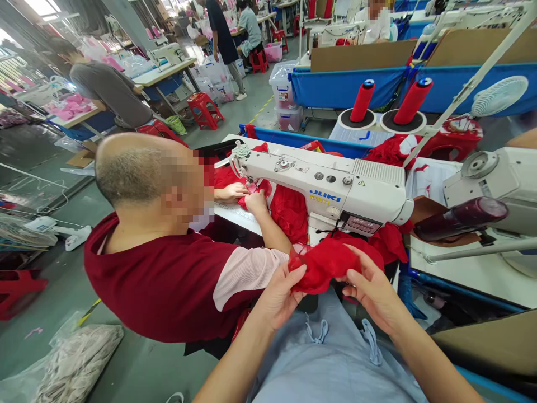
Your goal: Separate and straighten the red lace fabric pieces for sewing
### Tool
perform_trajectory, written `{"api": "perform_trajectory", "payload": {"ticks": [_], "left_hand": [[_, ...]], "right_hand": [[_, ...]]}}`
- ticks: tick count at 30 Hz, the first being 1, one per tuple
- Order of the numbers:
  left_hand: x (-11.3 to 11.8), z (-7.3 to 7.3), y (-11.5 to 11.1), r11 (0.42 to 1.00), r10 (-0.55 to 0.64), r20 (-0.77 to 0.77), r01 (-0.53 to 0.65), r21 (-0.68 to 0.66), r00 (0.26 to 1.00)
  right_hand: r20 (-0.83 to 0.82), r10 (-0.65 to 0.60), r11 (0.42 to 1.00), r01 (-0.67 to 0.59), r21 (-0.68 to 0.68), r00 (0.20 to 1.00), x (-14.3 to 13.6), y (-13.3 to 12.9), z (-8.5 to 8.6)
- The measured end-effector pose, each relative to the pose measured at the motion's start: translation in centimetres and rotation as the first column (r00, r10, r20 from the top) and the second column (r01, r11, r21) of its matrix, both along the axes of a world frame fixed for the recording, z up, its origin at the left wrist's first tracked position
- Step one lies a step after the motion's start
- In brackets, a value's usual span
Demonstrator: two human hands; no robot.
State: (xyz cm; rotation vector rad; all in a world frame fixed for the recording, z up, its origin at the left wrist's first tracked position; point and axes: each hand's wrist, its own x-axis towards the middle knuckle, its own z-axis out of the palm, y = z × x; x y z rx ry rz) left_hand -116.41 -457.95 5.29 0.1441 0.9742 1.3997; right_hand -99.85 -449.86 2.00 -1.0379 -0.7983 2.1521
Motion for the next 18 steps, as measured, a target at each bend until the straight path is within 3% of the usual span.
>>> {"api": "perform_trajectory", "payload": {"ticks": [3,6,8,10,14,18], "left_hand": [[-0.3,-0.2,-0.2,0.997,0.078,-0.068,-0.079,-0.011,0.995],[-0.8,-0.9,-0.7,0.994,0.113,-0.108,-0.114,0.004,0.988],[-1.1,-1.5,-1.2,0.999,0.042,-0.15,-0.041,0.012,0.988],[-1.4,-2.2,-1.6,0.994,-0.101,-0.205,0.107,0.018,0.974],[-1.5,-3.1,-1.7,0.897,-0.43,-0.332,0.44,-0.048,0.84],[-0.8,-3.0,-0.8,0.87,-0.465,-0.471,0.486,-0.086,0.75]], "right_hand": [[0.092,-0.104,0.992,0.096,0.081,0.99,-0.1,0.3,-0.5],[0.068,-0.202,0.979,0.203,-0.013,0.977,-0.3,0.6,-0.6],[0.074,-0.253,0.959,0.26,-0.114,0.965,-0.6,0.6,-0.3],[0.074,-0.271,0.945,0.28,-0.168,0.96,-0.8,0.6,0.4],[0.025,-0.078,0.993,0.08,-0.088,0.997,-1.1,0.3,1.6],[0.023,0.114,0.991,-0.115,0.06,0.993,-0.9,0.0,2.1]]}}
